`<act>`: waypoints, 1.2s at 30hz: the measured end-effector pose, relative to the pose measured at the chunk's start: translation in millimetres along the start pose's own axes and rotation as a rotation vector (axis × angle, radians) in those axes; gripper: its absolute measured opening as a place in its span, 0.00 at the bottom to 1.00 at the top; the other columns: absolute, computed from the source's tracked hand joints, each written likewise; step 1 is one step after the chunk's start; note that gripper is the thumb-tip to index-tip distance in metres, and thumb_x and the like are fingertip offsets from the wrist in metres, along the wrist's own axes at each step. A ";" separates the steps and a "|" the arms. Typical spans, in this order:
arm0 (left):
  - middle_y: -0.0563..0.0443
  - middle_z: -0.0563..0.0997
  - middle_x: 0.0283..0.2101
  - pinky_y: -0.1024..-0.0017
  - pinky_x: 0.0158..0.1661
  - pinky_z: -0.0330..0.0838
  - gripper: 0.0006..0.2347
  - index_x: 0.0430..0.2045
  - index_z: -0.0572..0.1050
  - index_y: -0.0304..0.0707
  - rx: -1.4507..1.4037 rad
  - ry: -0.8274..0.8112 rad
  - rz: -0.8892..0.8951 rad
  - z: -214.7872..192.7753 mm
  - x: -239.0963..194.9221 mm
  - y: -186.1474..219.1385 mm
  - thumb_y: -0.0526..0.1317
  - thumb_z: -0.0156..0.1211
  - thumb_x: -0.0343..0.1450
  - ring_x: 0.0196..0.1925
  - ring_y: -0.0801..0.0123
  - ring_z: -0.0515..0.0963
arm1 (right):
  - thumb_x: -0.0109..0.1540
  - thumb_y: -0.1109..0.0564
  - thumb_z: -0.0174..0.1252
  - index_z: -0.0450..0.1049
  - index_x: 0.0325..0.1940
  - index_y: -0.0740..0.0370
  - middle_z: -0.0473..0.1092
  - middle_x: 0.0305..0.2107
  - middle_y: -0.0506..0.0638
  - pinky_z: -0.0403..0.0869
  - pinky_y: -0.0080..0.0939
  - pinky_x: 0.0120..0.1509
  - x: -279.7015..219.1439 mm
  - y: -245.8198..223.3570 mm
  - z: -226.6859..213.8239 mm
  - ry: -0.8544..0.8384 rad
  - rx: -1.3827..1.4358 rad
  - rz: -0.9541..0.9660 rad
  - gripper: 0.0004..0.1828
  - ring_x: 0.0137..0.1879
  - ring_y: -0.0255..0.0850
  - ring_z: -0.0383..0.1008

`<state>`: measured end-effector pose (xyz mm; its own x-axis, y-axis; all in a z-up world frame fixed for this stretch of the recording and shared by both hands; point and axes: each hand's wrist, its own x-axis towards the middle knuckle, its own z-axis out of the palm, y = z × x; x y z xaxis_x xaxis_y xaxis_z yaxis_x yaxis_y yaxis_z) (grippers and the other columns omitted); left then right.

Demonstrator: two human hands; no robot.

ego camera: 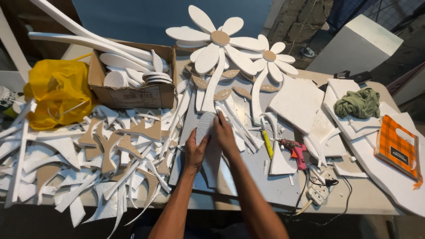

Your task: The person cuts a white foam sheet into a leaf shape using a utility knife, then sands the edges with a sanding block. They handle the finished leaf and briefly move a completed foam flower on the table.

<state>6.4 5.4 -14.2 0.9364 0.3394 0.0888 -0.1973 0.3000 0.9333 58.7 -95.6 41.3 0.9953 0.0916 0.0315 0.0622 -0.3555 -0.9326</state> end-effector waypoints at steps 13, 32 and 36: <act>0.39 0.76 0.58 0.52 0.57 0.72 0.26 0.61 0.70 0.42 -0.714 -0.188 -0.419 -7.9 3.0 -12.9 0.49 0.46 0.67 0.62 0.47 0.74 | 0.64 0.64 0.58 0.65 0.66 0.58 0.72 0.54 0.59 0.80 0.47 0.57 31.3 32.7 -70.5 0.712 1.131 -0.055 0.25 0.55 0.45 0.78; 0.35 0.81 0.28 0.55 0.35 0.79 0.19 0.26 0.77 0.31 0.263 -0.049 -0.492 -13.6 0.1 -59.2 0.52 0.69 0.63 0.32 0.49 0.83 | 0.60 0.62 0.55 0.74 0.59 0.49 0.76 0.49 0.53 0.70 0.61 0.63 -4.7 -19.5 -81.3 -0.413 -0.533 -0.324 0.23 0.58 0.58 0.73; 0.34 0.81 0.26 0.55 0.35 0.77 0.21 0.21 0.77 0.31 0.388 -0.051 -0.510 -18.9 -10.3 -17.1 0.55 0.69 0.62 0.33 0.47 0.83 | 0.55 0.60 0.62 0.71 0.62 0.55 0.72 0.55 0.54 0.68 0.62 0.65 2.4 -32.2 -34.6 -0.583 -0.692 -0.524 0.30 0.61 0.57 0.71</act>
<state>-5.3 13.6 -37.6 0.8995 0.1936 -0.3917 0.3866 0.0652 0.9199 61.7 -116.1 83.8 0.6529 0.7571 0.0224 0.6877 -0.5801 -0.4365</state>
